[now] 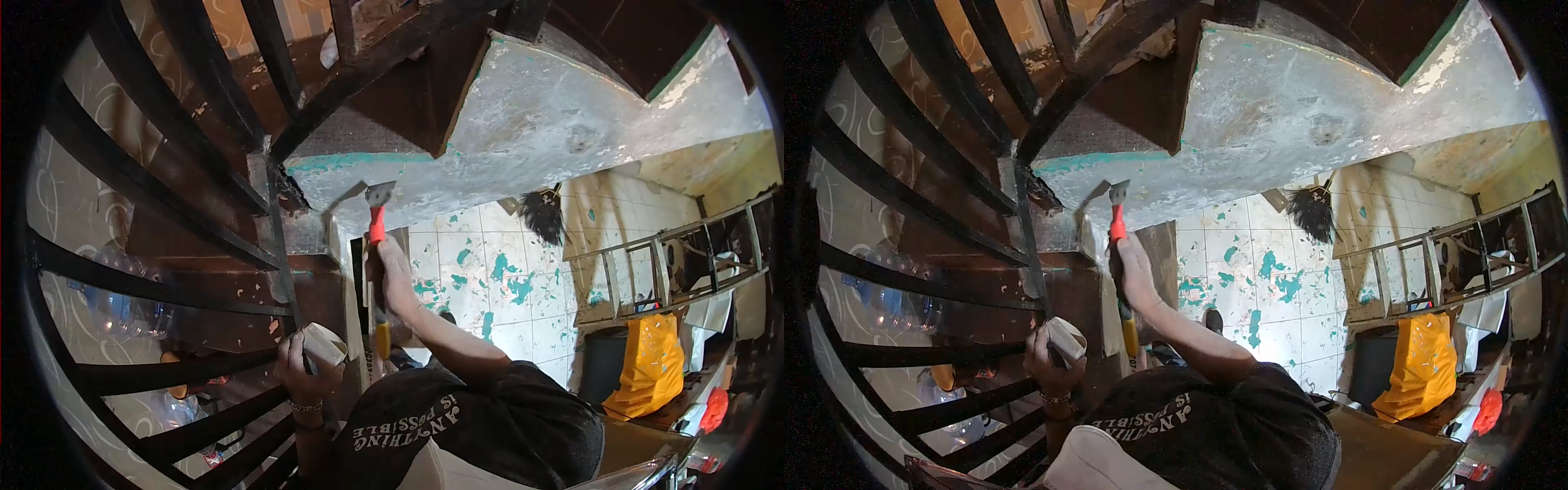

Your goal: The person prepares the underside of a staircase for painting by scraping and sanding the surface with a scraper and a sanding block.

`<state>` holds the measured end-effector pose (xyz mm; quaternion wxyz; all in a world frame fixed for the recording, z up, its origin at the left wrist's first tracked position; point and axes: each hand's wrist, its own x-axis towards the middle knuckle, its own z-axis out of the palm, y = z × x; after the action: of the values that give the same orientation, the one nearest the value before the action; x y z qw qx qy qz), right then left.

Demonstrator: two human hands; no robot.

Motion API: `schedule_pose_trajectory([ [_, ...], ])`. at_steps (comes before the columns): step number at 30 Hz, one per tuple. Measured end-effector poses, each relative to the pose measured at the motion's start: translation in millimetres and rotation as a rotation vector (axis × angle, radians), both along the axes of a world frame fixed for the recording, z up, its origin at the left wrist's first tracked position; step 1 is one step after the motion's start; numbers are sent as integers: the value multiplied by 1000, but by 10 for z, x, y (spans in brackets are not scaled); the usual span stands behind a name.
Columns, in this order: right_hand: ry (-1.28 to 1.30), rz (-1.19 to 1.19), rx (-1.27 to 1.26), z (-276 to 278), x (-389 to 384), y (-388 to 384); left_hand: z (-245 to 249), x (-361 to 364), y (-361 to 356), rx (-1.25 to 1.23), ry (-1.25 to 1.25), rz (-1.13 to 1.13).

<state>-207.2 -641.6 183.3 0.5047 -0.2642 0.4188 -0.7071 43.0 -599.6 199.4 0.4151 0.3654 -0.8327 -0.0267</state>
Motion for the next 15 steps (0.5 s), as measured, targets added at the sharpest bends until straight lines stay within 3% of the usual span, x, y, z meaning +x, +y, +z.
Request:
schedule_pose_trajectory([
  [2, -79, -23, -78, 129, 199, -39, -9, -5, 0, -30, -16, 28],
  [4, -499, -39, -216, 283, 355, -64, 74, -22, 36, 28, -9, 29],
  [5, -536, -29, -219, 338, 370, -63, 104, -24, 55, 88, 2, 31],
  [10, -390, -61, -255, 22, 310, -255, -9, 55, 34, 70, 74, 7],
  [15, -172, -160, -103, -426, 205, -332, 175, 53, 87, 181, 128, -29],
])
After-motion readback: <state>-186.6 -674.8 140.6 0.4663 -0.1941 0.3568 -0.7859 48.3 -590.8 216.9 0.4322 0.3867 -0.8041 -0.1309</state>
